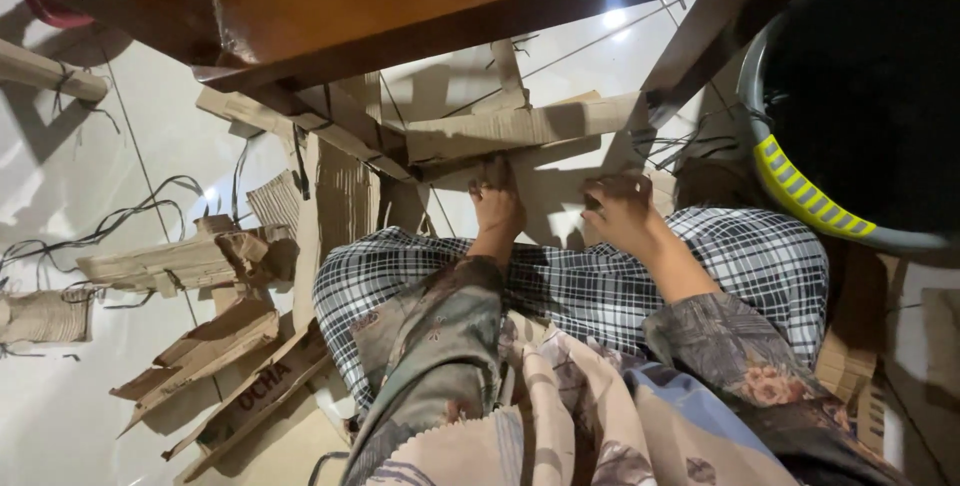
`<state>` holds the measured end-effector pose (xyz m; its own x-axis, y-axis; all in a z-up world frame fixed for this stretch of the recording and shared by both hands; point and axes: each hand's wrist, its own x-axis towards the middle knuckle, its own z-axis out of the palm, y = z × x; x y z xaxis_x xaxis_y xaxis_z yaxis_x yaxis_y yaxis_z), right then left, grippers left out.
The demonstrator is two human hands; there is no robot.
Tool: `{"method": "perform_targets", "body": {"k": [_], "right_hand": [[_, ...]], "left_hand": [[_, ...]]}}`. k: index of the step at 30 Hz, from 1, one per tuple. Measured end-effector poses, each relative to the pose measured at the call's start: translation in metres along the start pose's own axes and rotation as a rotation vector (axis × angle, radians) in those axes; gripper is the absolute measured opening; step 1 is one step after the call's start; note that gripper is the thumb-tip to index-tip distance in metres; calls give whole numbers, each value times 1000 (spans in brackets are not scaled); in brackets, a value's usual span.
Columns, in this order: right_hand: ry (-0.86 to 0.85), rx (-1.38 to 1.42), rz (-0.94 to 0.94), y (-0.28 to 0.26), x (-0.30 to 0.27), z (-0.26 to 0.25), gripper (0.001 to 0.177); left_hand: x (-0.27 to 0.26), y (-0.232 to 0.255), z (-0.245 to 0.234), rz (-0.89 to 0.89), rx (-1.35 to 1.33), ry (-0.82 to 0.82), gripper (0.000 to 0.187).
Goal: Wrapping the legs of a wooden chair with cardboard strips and securing them with string for protection during transport.
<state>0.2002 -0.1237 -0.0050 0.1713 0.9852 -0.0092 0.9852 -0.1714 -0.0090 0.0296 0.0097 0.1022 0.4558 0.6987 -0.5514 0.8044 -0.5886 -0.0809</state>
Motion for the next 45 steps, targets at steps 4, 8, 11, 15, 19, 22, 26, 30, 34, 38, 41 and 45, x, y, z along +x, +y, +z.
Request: {"method": "perform_targets", "body": {"k": [4, 8, 11, 15, 19, 22, 26, 30, 34, 38, 41, 45], "right_hand": [[-3, 159, -15, 0, 1, -6, 44], [-1, 150, -9, -7, -7, -14, 43], [-164, 411, -7, -11, -16, -42, 38], [-265, 492, -3, -21, -27, -52, 40], [-429, 411, -24, -21, -30, -57, 39], [-346, 385, -51, -10, -41, -53, 42], [-25, 482, -7, 0, -63, -110, 40], [-184, 549, 125, 29, -81, -92, 40], [102, 611, 190, 44, -95, -99, 31], [336, 656, 239, 64, -104, -108, 21], [451, 722, 293, 82, -115, -116, 17], [545, 712, 373, 138, -121, -120, 13]], "left_hand": [[24, 14, 40, -20, -47, -104, 44], [-5, 19, 58, 140, -203, -19, 47], [-22, 26, 102, 258, -106, -27, 43], [-28, 30, 130, 301, -33, -132, 37], [-30, 40, 140, 404, -110, -138, 47], [-38, 49, 118, 492, -55, -90, 52], [-28, 58, 118, 624, -257, 257, 43], [-41, 73, 78, 707, -381, 386, 32], [-55, 95, 53, 806, -652, 540, 30], [-54, 137, 49, 832, -814, 723, 29], [-62, 169, 10, 887, -974, 749, 31], [-53, 227, -24, 1011, -1160, 713, 27]]}}
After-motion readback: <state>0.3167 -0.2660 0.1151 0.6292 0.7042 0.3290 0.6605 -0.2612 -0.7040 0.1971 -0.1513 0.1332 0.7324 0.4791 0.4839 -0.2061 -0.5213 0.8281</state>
